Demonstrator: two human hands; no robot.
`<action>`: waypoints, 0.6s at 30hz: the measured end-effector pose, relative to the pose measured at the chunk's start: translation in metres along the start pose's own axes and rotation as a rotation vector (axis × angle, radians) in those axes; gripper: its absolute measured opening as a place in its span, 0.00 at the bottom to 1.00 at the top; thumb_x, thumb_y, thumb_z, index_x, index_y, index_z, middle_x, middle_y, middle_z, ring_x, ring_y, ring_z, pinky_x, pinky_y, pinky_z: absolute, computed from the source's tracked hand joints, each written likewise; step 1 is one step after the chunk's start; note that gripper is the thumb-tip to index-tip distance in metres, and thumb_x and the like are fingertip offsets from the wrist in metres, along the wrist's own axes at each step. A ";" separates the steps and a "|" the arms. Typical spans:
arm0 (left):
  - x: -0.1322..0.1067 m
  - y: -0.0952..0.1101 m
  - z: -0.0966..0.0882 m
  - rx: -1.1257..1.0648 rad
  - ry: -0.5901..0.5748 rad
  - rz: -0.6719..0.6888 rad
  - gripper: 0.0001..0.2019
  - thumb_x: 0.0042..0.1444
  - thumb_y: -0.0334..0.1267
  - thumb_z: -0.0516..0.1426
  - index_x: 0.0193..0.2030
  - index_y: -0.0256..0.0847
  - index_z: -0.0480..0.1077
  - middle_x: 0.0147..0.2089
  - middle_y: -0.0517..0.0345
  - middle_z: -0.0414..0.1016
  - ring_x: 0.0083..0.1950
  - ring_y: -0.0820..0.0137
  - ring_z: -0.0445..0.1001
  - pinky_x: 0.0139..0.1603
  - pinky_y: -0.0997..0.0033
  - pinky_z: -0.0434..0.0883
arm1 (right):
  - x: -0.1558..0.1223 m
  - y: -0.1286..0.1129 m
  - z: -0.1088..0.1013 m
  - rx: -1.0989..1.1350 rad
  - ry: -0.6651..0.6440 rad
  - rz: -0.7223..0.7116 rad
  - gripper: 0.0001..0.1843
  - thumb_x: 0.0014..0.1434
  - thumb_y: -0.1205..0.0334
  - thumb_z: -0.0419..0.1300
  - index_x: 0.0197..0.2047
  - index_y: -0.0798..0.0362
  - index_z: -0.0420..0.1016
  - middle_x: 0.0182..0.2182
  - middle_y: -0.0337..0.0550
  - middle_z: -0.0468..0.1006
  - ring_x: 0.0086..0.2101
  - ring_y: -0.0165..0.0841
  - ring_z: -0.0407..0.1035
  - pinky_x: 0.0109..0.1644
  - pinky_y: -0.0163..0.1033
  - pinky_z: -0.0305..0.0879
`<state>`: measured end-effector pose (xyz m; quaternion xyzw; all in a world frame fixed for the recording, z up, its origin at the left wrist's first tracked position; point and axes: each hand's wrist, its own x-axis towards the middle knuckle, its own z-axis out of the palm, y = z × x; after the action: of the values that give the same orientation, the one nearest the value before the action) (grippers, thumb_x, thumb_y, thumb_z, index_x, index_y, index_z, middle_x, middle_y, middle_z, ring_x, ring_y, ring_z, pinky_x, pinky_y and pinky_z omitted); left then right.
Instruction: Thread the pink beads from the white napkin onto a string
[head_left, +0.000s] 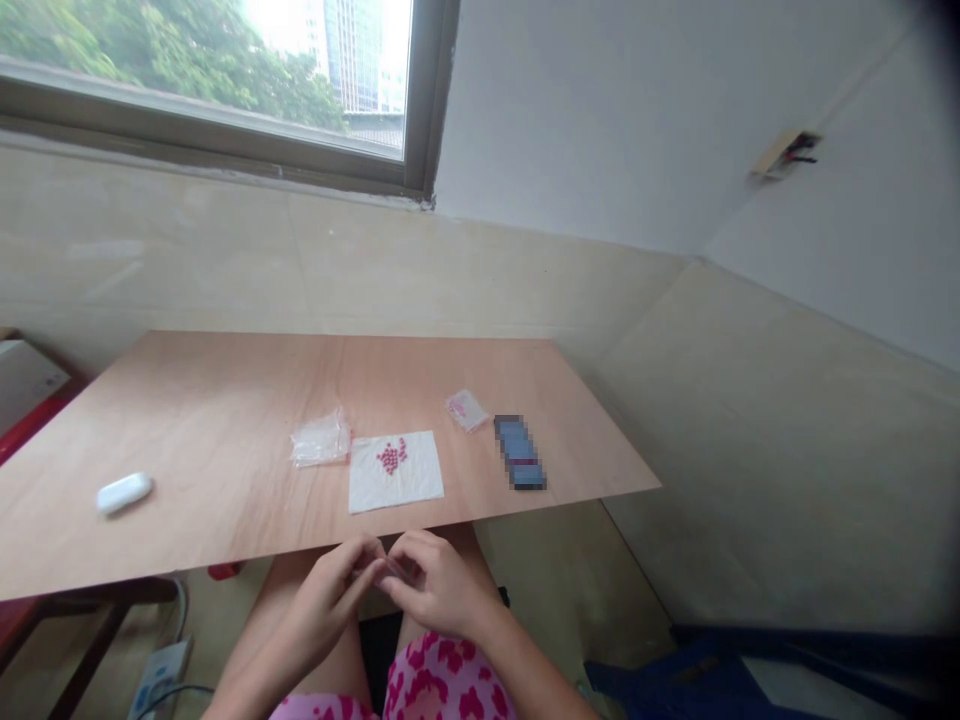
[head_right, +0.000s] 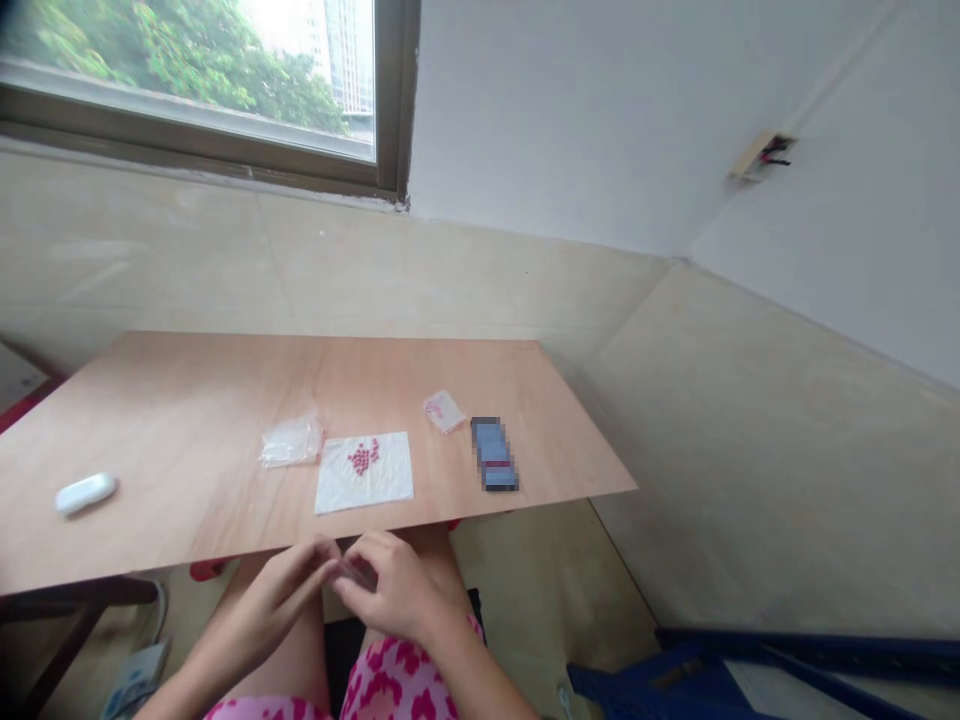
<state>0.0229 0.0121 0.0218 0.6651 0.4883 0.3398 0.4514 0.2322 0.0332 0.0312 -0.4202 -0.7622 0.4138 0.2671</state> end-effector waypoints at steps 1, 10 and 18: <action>-0.001 0.002 0.003 0.003 0.008 0.005 0.13 0.71 0.47 0.54 0.40 0.43 0.73 0.37 0.56 0.79 0.38 0.64 0.79 0.42 0.68 0.76 | 0.001 0.003 0.001 0.043 -0.007 0.039 0.07 0.62 0.59 0.65 0.34 0.51 0.75 0.32 0.39 0.78 0.33 0.32 0.71 0.37 0.35 0.65; -0.003 -0.018 -0.004 0.066 0.265 0.017 0.20 0.68 0.48 0.56 0.63 0.46 0.67 0.54 0.45 0.80 0.53 0.55 0.81 0.55 0.52 0.78 | 0.072 0.015 -0.066 0.658 0.094 0.299 0.19 0.57 0.46 0.69 0.35 0.53 0.70 0.33 0.41 0.81 0.26 0.31 0.77 0.21 0.31 0.71; -0.001 -0.017 -0.014 0.137 0.250 0.063 0.12 0.68 0.46 0.56 0.52 0.46 0.75 0.51 0.48 0.81 0.49 0.57 0.82 0.52 0.56 0.79 | 0.161 0.023 -0.151 0.753 0.602 0.192 0.13 0.56 0.57 0.65 0.42 0.48 0.67 0.39 0.41 0.82 0.38 0.36 0.79 0.36 0.40 0.81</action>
<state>0.0045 0.0169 0.0109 0.6618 0.5418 0.3997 0.3297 0.2745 0.2398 0.0988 -0.4638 -0.4065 0.5433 0.5696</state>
